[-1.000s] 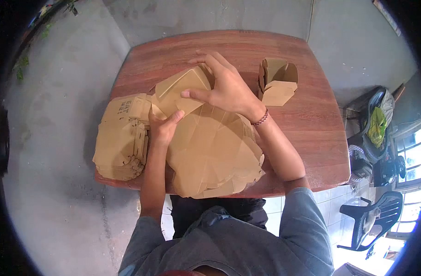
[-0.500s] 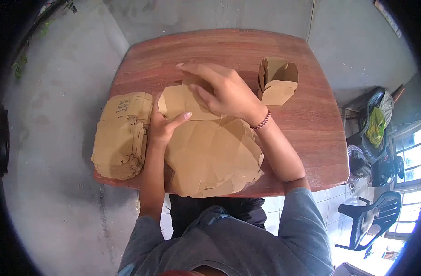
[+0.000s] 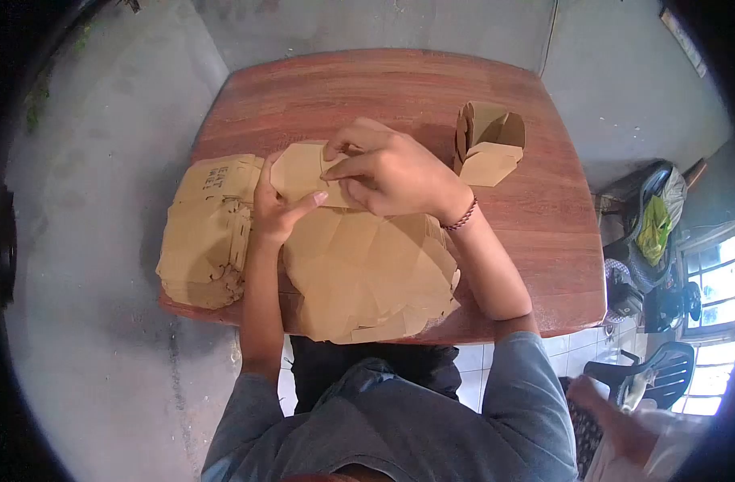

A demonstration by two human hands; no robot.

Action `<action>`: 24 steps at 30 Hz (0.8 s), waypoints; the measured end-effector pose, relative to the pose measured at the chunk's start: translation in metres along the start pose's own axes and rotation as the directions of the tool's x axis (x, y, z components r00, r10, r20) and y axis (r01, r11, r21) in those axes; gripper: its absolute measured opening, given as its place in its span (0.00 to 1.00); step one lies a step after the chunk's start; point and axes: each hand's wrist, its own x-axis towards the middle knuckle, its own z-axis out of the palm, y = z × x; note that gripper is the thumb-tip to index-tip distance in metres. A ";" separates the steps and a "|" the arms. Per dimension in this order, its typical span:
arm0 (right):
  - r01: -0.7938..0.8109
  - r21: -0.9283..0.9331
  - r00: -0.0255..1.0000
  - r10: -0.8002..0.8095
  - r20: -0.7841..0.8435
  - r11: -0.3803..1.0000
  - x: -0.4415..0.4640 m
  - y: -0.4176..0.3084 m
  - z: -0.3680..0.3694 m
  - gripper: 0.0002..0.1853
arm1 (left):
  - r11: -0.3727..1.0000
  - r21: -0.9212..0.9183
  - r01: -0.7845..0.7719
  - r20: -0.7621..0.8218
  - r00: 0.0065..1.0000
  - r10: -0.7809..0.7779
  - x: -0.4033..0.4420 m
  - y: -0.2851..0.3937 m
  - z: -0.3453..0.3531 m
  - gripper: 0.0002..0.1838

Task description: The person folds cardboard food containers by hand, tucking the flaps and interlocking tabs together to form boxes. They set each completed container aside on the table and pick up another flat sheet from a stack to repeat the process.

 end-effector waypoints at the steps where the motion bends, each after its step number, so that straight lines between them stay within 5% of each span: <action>1: 0.002 -0.002 1.000 -0.002 0.000 1.000 0.000 -0.001 0.000 0.15 | 1.000 0.009 0.003 0.020 1.000 -0.003 0.001 0.001 -0.002 0.35; 15: -0.220 -0.042 0.965 0.224 0.140 0.975 -0.003 0.008 0.017 0.09 | 0.982 0.188 -0.026 0.072 0.997 0.012 0.000 0.000 -0.007 0.31; 24: -0.235 0.017 0.960 0.229 0.160 0.972 -0.001 0.007 0.013 0.08 | 0.982 0.189 0.012 0.056 0.998 -0.023 -0.003 0.003 -0.002 0.30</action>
